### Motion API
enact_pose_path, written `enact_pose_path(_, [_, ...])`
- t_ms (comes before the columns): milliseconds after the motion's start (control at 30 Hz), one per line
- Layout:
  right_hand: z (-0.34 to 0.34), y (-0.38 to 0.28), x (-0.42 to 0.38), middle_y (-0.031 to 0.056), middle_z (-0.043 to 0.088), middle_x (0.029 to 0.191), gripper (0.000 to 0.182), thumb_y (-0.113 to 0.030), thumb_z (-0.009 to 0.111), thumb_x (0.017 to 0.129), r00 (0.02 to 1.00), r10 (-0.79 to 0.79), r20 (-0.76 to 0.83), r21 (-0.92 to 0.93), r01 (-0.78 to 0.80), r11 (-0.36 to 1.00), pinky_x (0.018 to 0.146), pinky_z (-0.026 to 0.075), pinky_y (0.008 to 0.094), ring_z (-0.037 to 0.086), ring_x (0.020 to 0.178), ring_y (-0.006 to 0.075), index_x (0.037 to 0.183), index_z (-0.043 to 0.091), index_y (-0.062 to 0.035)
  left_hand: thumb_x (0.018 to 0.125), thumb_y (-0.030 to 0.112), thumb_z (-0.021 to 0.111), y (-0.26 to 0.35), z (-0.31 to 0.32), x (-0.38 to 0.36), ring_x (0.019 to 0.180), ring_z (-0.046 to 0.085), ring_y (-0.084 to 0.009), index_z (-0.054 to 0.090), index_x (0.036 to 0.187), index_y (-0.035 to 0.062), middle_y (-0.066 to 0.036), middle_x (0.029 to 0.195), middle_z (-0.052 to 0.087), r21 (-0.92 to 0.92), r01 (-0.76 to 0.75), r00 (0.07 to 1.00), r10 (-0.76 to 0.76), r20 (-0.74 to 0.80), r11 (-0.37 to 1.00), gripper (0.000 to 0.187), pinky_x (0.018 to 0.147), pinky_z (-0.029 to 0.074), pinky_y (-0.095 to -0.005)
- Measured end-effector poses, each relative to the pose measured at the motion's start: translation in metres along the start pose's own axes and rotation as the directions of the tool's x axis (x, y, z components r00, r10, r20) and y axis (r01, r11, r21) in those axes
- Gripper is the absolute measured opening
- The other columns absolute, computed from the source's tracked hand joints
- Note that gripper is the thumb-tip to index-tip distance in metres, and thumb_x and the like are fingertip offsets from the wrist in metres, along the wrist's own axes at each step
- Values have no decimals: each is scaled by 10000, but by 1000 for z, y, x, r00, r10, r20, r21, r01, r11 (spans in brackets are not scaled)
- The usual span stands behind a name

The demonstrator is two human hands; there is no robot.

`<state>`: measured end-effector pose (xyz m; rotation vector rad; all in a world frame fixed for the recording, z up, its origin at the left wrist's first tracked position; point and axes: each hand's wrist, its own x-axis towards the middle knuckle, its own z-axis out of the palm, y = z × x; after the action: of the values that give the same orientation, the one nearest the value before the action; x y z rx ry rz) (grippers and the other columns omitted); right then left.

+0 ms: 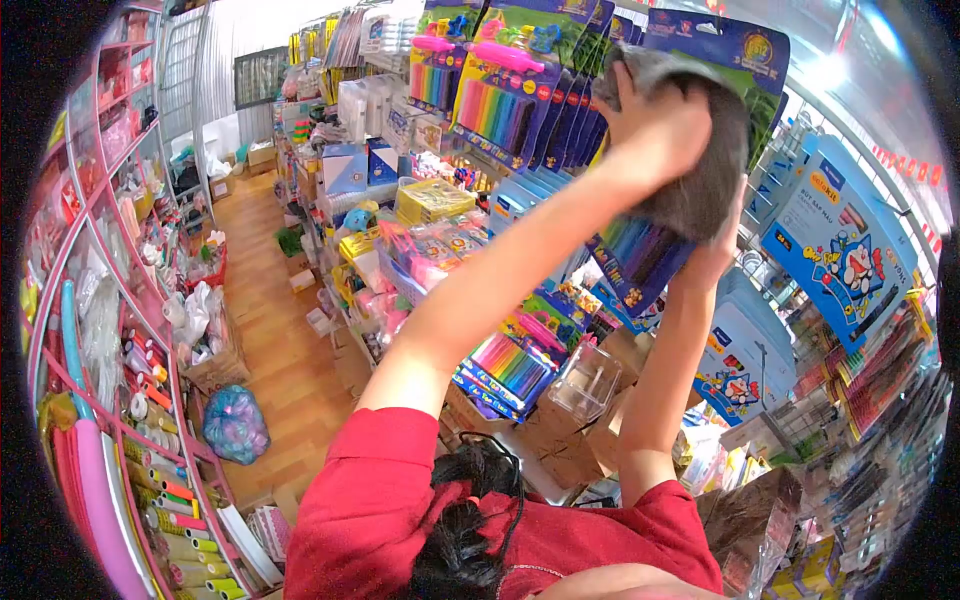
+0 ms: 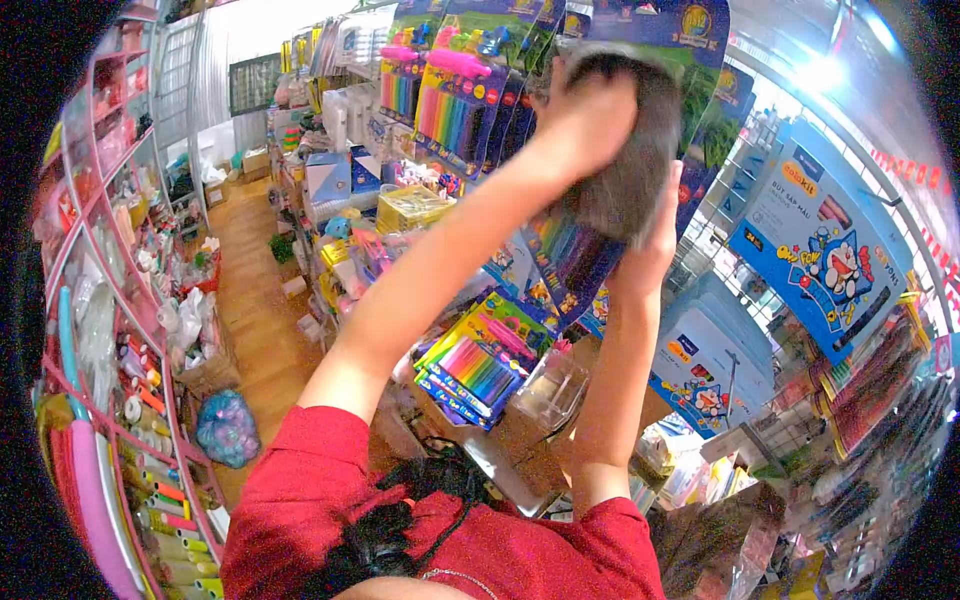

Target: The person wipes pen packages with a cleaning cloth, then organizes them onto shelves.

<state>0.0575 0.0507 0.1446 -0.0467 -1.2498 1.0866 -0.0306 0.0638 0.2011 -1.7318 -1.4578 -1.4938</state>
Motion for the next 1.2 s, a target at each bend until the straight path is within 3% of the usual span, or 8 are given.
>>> enact_pose_path(133, [-2, 10, 10, 89, 552, 1137, 545, -464, 401, 904, 999, -38, -13, -25, 38, 999, 883, 423, 329, 547, 1003, 194, 1207, 467, -17, 873, 315, 333, -27, -2, 41, 1004, 465, -316, 544, 1069, 21, -180, 1084, 522, -522, 407, 904, -247, 349, 749, 412, 788, 385, -541])
enact_pose_path(233, [-2, 12, 12, 90, 486, 1218, 512, -423, 415, 901, 982, -166, 88, -212, 181, 960, 925, 384, 336, 487, 1084, 204, 1231, 437, -33, 827, 253, 413, 12, -15, -21, 1143, 420, -416, 541, 1107, 44, -217, 1182, 505, 300, -274, 949, 308, -74, 914, 372, 948, 290, -593])
enact_pose_path(300, [1, 23, 15, 89, 411, 1307, 504, -363, 394, 905, 894, -428, 132, -779, 360, 513, 979, 341, 365, 406, 1191, 233, 1298, 373, -48, 833, 249, 388, 25, -7, -30, 1231, 263, -454, 545, 1131, 58, -221, 1269, 417, 117, -182, 957, 203, -206, 976, 388, 969, 153, -651])
enact_pose_path(467, [1, 38, 8, 77, 429, 1286, 487, -340, 389, 906, 993, -83, -83, 83, 89, 992, 980, 333, 363, 406, 1189, 234, 1305, 366, -61, 854, 407, 293, 24, -14, 12, 1315, 88, -435, 568, 1122, -11, -263, 1413, 161, -283, 105, 989, -131, -73, 953, 568, 1000, 90, -636])
enact_pose_path(700, [-3, 38, 14, 111, 377, 1326, 581, -395, 313, 953, 959, -247, -136, -322, 193, 927, 1023, 260, 308, 365, 1215, 175, 1304, 312, 69, 836, 362, 254, -49, 13, 88, 1175, 434, -361, 524, 1170, -5, -205, 1266, 454, -436, 421, 905, -341, 253, 795, 565, 1010, 255, -504])
enact_pose_path(933, [-44, 56, 23, 90, 449, 1268, 463, -303, 398, 908, 993, -99, 72, 56, 95, 994, 979, 340, 369, 438, 1157, 220, 1298, 373, -55, 806, 209, 414, 16, 13, 26, 1014, 403, -498, 584, 959, -13, -247, 1031, 527, 115, -172, 903, 204, -377, 978, 319, 846, 292, -651])
enact_pose_path(1033, [-46, 60, 26, 94, 447, 1265, 481, -330, 423, 906, 987, -155, 39, -280, 159, 947, 999, 300, 351, 415, 1167, 199, 1289, 379, -43, 803, 265, 405, 14, -10, 42, 1195, 282, -543, 583, 1087, 6, -280, 1199, 474, -97, -48, 997, 53, 51, 994, 424, 875, 136, -756])
enact_pose_path(1200, [3, 20, 2, 141, 325, 1366, 557, -342, 339, 953, 985, -172, 18, -427, 163, 889, 1049, 214, 309, 304, 1265, 199, 1330, 263, 60, 770, 345, 368, -48, 10, 99, 1030, 544, -375, 605, 1025, -15, -260, 1098, 541, -251, -2, 986, 43, 158, 968, 501, 940, 389, -391])
